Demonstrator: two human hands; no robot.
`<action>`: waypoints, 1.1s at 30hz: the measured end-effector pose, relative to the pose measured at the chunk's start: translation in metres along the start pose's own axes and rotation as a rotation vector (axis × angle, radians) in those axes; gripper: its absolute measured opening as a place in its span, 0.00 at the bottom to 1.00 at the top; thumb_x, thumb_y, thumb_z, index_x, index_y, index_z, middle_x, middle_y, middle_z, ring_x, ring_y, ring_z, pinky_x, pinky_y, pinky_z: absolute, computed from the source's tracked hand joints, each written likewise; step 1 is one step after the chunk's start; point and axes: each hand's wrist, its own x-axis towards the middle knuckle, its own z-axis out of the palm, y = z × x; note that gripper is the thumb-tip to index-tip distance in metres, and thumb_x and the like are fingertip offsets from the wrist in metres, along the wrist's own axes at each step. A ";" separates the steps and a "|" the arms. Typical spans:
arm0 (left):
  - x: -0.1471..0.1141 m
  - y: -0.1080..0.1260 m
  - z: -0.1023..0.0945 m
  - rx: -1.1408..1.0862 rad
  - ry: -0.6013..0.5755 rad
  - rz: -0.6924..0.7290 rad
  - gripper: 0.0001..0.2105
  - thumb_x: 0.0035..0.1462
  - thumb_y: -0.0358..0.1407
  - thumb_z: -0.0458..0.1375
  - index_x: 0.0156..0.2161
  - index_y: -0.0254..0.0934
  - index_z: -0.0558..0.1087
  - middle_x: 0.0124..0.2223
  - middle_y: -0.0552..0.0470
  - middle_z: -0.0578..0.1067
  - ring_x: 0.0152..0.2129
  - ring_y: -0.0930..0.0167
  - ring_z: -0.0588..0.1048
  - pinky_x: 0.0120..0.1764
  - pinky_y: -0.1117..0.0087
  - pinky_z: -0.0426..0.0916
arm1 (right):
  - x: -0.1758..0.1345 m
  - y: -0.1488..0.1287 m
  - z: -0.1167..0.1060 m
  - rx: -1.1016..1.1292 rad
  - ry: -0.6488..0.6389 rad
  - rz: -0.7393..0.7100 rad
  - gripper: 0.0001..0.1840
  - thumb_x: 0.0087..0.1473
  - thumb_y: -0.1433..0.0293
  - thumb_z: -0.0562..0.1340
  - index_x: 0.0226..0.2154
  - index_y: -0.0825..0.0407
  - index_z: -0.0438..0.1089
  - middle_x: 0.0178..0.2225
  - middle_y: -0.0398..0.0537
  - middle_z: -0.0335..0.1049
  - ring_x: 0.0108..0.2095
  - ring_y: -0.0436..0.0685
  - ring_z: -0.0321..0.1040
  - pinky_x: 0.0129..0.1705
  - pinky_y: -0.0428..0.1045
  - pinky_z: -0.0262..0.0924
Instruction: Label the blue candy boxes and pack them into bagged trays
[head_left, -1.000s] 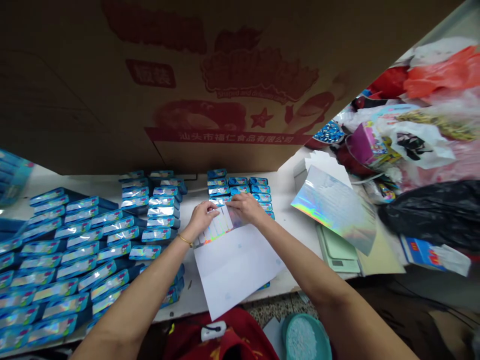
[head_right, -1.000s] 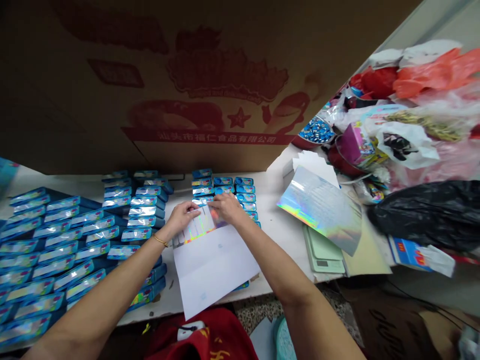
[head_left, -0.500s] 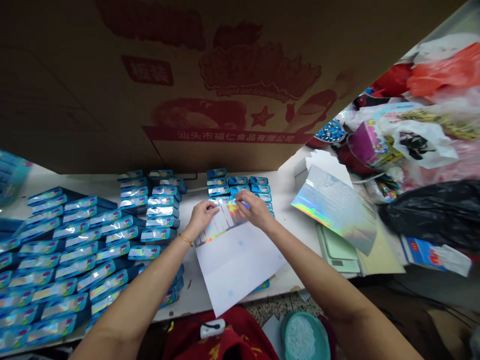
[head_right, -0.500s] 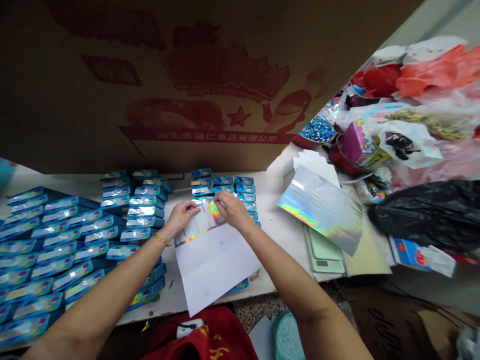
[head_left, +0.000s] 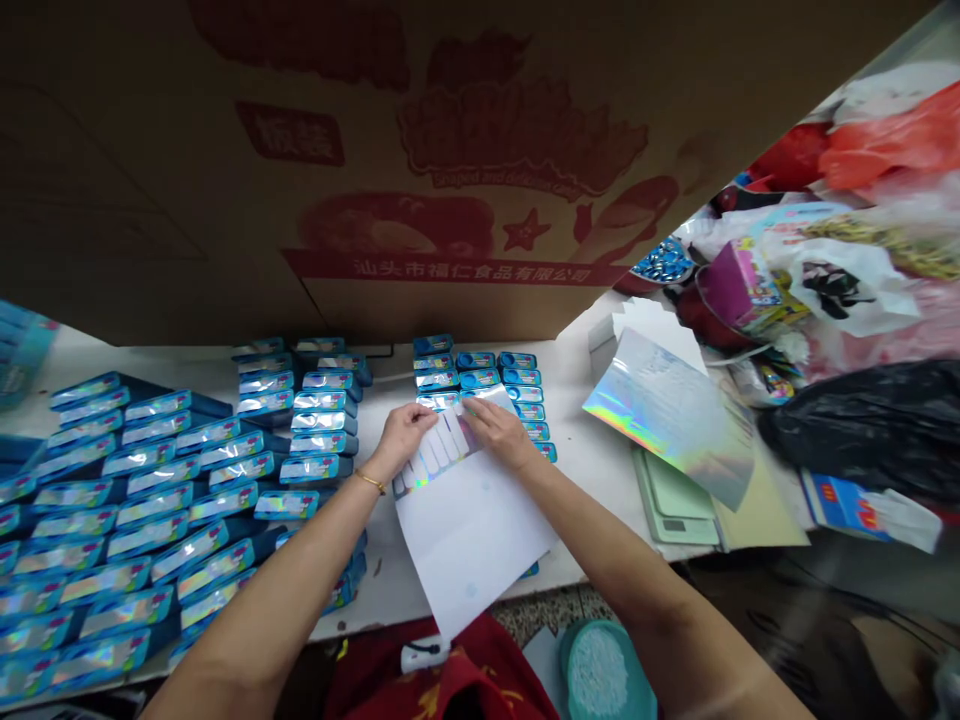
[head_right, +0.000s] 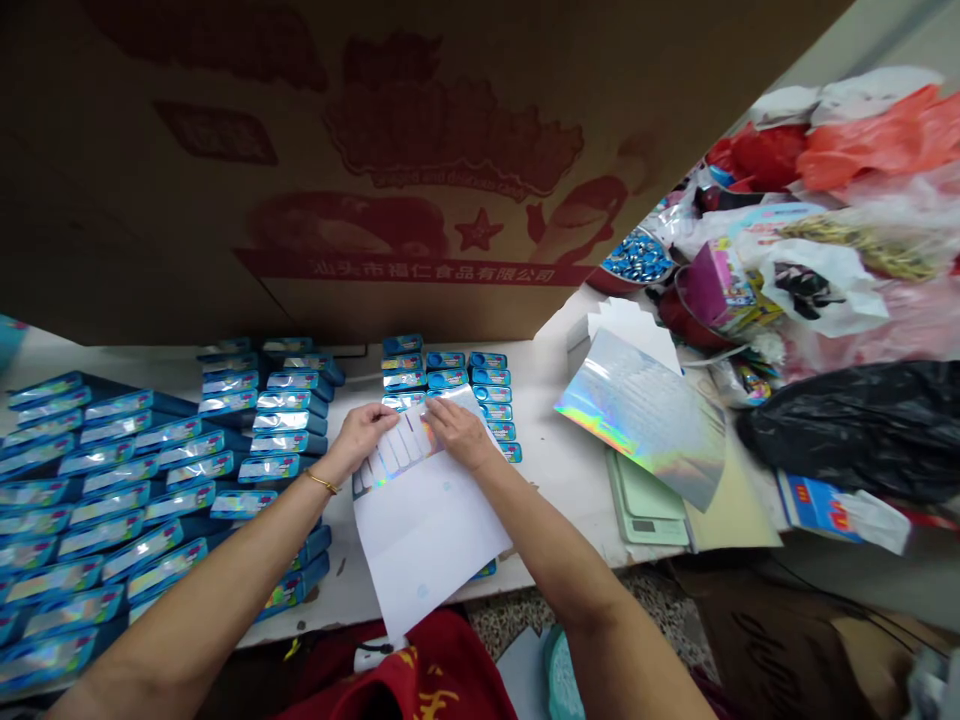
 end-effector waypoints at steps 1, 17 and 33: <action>0.000 0.000 -0.001 0.081 0.009 0.036 0.07 0.47 0.37 0.56 0.28 0.34 0.71 0.27 0.53 0.72 0.26 0.72 0.69 0.31 0.71 0.63 | 0.002 -0.004 -0.011 0.048 0.023 0.044 0.12 0.57 0.73 0.52 0.38 0.54 0.70 0.48 0.54 0.67 0.49 0.54 0.61 0.49 0.50 0.58; 0.039 0.039 -0.021 -0.589 0.079 -0.160 0.19 0.42 0.40 0.63 0.39 0.31 0.71 0.32 0.47 0.74 0.28 0.73 0.72 0.32 0.73 0.65 | 0.110 0.007 -0.037 1.133 0.024 0.910 0.04 0.43 0.70 0.61 0.22 0.55 0.66 0.16 0.39 0.62 0.18 0.47 0.61 0.18 0.41 0.54; 0.144 0.000 -0.040 -0.113 0.322 -0.089 0.15 0.44 0.28 0.57 0.41 0.33 0.71 0.28 0.50 0.75 0.24 0.71 0.74 0.29 0.71 0.67 | 0.172 0.036 0.026 0.417 0.031 0.911 0.09 0.46 0.68 0.61 0.32 0.51 0.75 0.32 0.49 0.75 0.36 0.56 0.71 0.35 0.45 0.61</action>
